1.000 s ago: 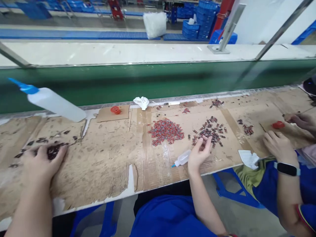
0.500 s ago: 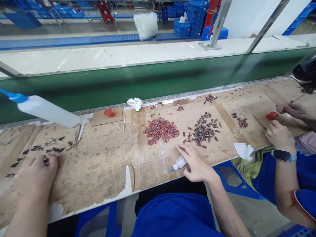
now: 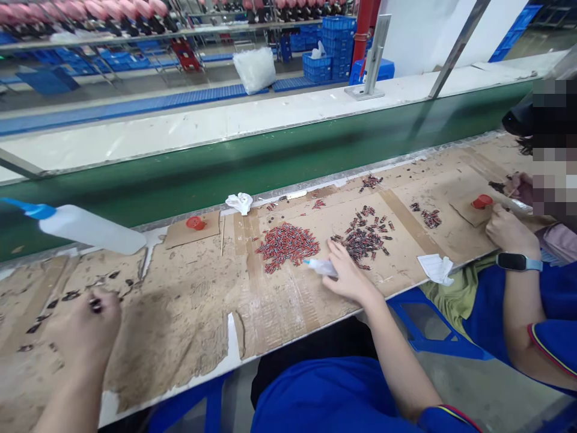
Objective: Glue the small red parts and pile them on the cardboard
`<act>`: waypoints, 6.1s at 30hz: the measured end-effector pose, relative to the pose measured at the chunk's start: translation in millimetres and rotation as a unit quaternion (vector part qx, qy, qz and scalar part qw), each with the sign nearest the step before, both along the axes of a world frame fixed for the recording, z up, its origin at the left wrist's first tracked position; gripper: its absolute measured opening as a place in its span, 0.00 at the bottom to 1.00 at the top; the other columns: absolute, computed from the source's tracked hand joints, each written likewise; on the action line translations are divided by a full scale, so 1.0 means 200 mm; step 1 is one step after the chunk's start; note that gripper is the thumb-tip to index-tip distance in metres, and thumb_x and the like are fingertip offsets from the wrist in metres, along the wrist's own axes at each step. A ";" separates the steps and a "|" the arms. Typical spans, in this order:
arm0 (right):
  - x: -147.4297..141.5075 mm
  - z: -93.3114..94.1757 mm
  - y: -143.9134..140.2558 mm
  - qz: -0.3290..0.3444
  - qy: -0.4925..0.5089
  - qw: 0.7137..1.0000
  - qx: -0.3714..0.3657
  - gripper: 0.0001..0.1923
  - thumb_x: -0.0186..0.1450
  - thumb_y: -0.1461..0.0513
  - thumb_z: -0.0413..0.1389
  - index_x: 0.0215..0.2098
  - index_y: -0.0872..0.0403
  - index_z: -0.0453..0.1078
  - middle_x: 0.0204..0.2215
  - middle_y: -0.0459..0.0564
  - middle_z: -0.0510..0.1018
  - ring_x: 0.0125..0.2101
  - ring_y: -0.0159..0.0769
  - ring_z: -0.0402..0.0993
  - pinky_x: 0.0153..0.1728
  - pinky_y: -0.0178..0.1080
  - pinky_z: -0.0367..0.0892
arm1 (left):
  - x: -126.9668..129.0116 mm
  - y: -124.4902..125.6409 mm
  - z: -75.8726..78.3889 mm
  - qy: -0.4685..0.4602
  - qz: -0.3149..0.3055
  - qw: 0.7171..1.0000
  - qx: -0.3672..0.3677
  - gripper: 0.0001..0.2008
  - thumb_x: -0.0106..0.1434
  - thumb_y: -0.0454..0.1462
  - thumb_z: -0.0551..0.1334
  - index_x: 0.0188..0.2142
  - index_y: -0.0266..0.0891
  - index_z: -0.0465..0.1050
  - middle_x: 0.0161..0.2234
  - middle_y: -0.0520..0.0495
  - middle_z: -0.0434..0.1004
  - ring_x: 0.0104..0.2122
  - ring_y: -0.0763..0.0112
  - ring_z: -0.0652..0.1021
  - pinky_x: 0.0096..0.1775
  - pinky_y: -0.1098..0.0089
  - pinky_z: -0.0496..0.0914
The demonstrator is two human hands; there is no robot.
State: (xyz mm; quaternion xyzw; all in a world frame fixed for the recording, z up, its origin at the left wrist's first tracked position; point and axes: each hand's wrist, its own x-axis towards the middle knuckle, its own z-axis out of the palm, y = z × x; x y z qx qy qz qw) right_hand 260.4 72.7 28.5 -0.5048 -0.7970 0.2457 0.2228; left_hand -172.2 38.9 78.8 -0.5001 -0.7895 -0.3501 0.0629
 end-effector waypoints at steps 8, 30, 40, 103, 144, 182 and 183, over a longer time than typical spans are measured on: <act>0.11 0.00 0.17 -0.124 0.018 0.991 0.038 0.12 0.57 0.64 0.56 0.40 0.57 0.71 0.59 0.66 0.69 0.63 0.52 0.60 0.61 0.56 0.57 | 0.53 0.01 -0.29 0.100 -0.245 0.964 -0.014 0.15 0.59 0.43 0.55 0.18 0.43 0.64 0.18 0.51 0.68 0.18 0.73 0.67 0.22 0.73 0.58; -0.02 0.03 -0.04 -0.182 0.452 0.867 -0.105 0.19 0.60 0.47 0.58 0.41 0.51 0.67 0.21 0.43 0.73 0.20 0.33 0.69 0.20 0.34 0.62 | 0.52 0.04 -0.24 0.000 -0.370 0.920 -0.125 0.12 0.68 0.43 0.53 0.37 0.45 0.73 0.42 0.46 0.80 0.49 0.59 0.74 0.52 0.54 0.65; 0.01 0.05 -0.07 -0.221 0.646 0.718 -0.136 0.16 0.49 0.54 0.67 0.26 0.52 0.67 0.15 0.37 0.61 0.15 0.23 0.54 0.15 0.29 0.54 | 0.48 0.28 -0.26 0.066 -0.470 0.865 -0.165 0.11 0.66 0.36 0.54 0.31 0.43 0.74 0.33 0.46 0.79 0.36 0.62 0.76 0.41 0.63 0.70; -0.30 0.01 -0.14 -0.227 0.321 0.902 -0.175 0.10 0.56 0.55 0.64 0.26 0.54 0.77 0.23 0.50 0.81 0.23 0.37 0.75 0.25 0.36 0.69 | 0.94 -0.08 -0.29 -0.119 -0.269 0.938 -0.183 0.05 0.63 0.37 0.64 0.31 0.50 0.77 0.32 0.55 0.85 0.46 0.60 0.80 0.53 0.52 0.55; -0.42 0.11 0.12 -0.001 -0.216 0.976 0.009 0.09 0.68 0.68 0.52 0.41 0.58 0.74 0.37 0.59 0.78 0.41 0.48 0.72 0.42 0.46 0.68 | 0.91 -0.19 -0.19 -0.326 -0.237 0.915 -0.008 0.06 0.63 0.38 0.62 0.37 0.43 0.79 0.34 0.48 0.83 0.36 0.67 0.81 0.40 0.68 0.77; -0.33 0.22 -0.04 0.283 0.068 0.925 0.246 0.10 0.68 0.72 0.51 0.41 0.62 0.74 0.33 0.59 0.79 0.35 0.39 0.74 0.36 0.39 0.74 | 0.95 -0.21 -0.11 -0.470 -0.243 0.844 -0.094 0.10 0.57 0.44 0.67 0.33 0.41 0.82 0.33 0.45 0.84 0.35 0.63 0.83 0.42 0.65 0.78; -0.32 0.22 -0.04 0.287 0.067 0.924 0.242 0.10 0.68 0.72 0.51 0.42 0.60 0.74 0.33 0.59 0.79 0.35 0.39 0.75 0.36 0.39 0.74 | 0.95 -0.21 -0.11 -0.482 -0.244 0.836 -0.100 0.10 0.56 0.44 0.67 0.34 0.40 0.82 0.34 0.45 0.85 0.35 0.63 0.83 0.42 0.65 0.78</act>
